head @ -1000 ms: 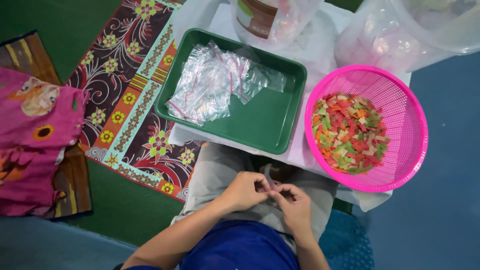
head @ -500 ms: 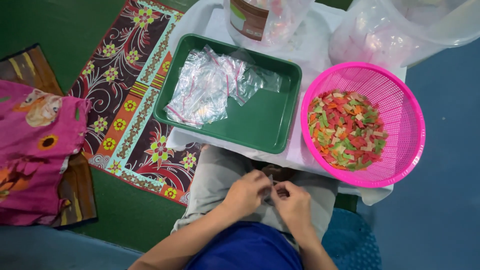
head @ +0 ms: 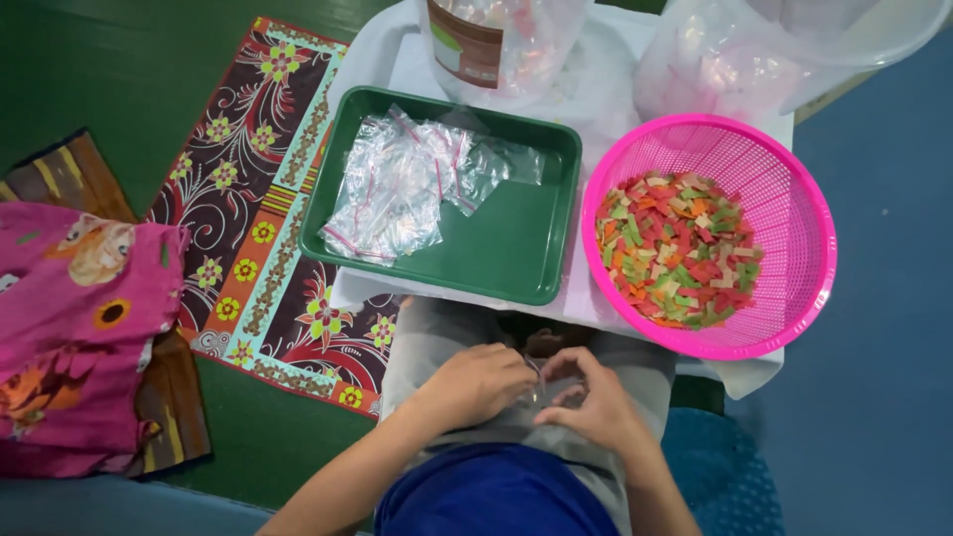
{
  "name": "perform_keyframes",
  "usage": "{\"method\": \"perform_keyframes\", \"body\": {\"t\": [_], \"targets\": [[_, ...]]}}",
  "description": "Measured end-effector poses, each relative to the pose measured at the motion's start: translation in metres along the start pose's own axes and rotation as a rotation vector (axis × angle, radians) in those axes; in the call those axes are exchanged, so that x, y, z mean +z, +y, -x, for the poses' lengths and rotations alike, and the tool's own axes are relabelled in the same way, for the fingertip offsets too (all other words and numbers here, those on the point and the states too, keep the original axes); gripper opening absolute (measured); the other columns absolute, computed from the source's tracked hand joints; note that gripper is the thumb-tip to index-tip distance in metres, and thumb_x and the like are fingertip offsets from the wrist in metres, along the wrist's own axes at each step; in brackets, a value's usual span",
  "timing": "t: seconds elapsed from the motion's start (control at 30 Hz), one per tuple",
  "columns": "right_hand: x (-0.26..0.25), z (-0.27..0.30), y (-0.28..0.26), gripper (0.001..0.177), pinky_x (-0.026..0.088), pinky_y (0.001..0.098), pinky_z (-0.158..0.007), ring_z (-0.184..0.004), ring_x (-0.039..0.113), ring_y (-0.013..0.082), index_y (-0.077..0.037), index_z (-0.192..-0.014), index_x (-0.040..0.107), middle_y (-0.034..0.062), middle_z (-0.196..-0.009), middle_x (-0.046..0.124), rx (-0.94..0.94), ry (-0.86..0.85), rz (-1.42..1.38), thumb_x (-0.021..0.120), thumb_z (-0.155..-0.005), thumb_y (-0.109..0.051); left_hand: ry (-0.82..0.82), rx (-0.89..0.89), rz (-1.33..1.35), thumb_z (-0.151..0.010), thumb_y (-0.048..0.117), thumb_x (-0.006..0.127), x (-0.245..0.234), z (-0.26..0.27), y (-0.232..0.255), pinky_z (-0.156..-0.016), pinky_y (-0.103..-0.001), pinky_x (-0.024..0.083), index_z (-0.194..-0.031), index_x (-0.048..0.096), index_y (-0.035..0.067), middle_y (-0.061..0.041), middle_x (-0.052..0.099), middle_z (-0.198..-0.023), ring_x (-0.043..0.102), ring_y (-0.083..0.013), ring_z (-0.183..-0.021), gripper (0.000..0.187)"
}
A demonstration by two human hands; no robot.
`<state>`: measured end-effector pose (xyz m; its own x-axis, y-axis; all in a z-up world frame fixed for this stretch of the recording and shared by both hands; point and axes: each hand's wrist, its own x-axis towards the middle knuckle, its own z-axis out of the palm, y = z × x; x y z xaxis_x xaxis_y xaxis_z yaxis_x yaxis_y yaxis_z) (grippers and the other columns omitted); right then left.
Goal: Manually packing small colorful snack pieces into individual plastic zip-lock bags and sealing them.
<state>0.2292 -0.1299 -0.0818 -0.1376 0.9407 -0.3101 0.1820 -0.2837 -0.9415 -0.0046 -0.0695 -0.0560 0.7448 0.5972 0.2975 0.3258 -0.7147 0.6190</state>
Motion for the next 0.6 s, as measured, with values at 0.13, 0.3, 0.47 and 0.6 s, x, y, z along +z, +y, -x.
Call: {"method": "perform_keyframes", "body": {"t": [0.13, 0.3, 0.47, 0.6], "targets": [[0.011, 0.007, 0.003, 0.025, 0.057, 0.0267, -0.065, -0.070, 0.069, 0.0131, -0.008, -0.097, 0.070, 0.0008, -0.088, 0.076, -0.244, 0.132, 0.317, 0.078, -0.075, -0.002, 0.080, -0.128, 0.280, -0.087, 0.009, 0.070, -0.021, -0.010, 0.014, -0.072, -0.034, 0.053, -0.101, 0.072, 0.011, -0.002, 0.072, -0.095, 0.068, -0.0242, -0.083, 0.014], [0.001, 0.014, -0.027, 0.049, 0.058, 0.0361, -0.072, -0.072, 0.071, 0.0224, -0.018, -0.103, 0.074, 0.0037, -0.098, 0.074, -0.404, 0.214, 0.342, 0.089, -0.072, -0.053, 0.184, -0.176, 0.382, -0.093, 0.012, 0.073, -0.022, -0.006, 0.016, -0.080, -0.038, 0.062, -0.099, 0.076, 0.012, -0.008, 0.078, -0.095, 0.076, -0.0287, -0.092, 0.006], [0.002, 0.027, -0.060, 0.041, 0.059, 0.0302, -0.064, -0.069, 0.068, 0.0201, -0.008, -0.103, 0.072, 0.0065, -0.089, 0.071, -0.316, 0.240, 0.201, 0.087, -0.079, -0.037, 0.182, 0.097, 0.026, -0.098, 0.012, 0.066, -0.037, -0.021, 0.038, -0.083, -0.036, 0.059, -0.099, 0.073, 0.010, -0.006, 0.068, -0.090, 0.070, -0.0264, -0.090, 0.007], [0.006, 0.029, -0.078, 0.015, 0.056, 0.0251, -0.054, -0.051, 0.065, 0.0163, -0.008, -0.089, 0.073, 0.0044, -0.067, 0.068, -0.262, 0.255, 0.270, 0.086, -0.081, -0.007, 0.220, 0.200, 0.007, -0.099, 0.015, 0.066, -0.017, -0.010, 0.027, -0.091, -0.042, 0.059, -0.103, 0.073, 0.006, -0.013, 0.070, -0.099, 0.070, -0.0339, -0.098, 0.011]]}}
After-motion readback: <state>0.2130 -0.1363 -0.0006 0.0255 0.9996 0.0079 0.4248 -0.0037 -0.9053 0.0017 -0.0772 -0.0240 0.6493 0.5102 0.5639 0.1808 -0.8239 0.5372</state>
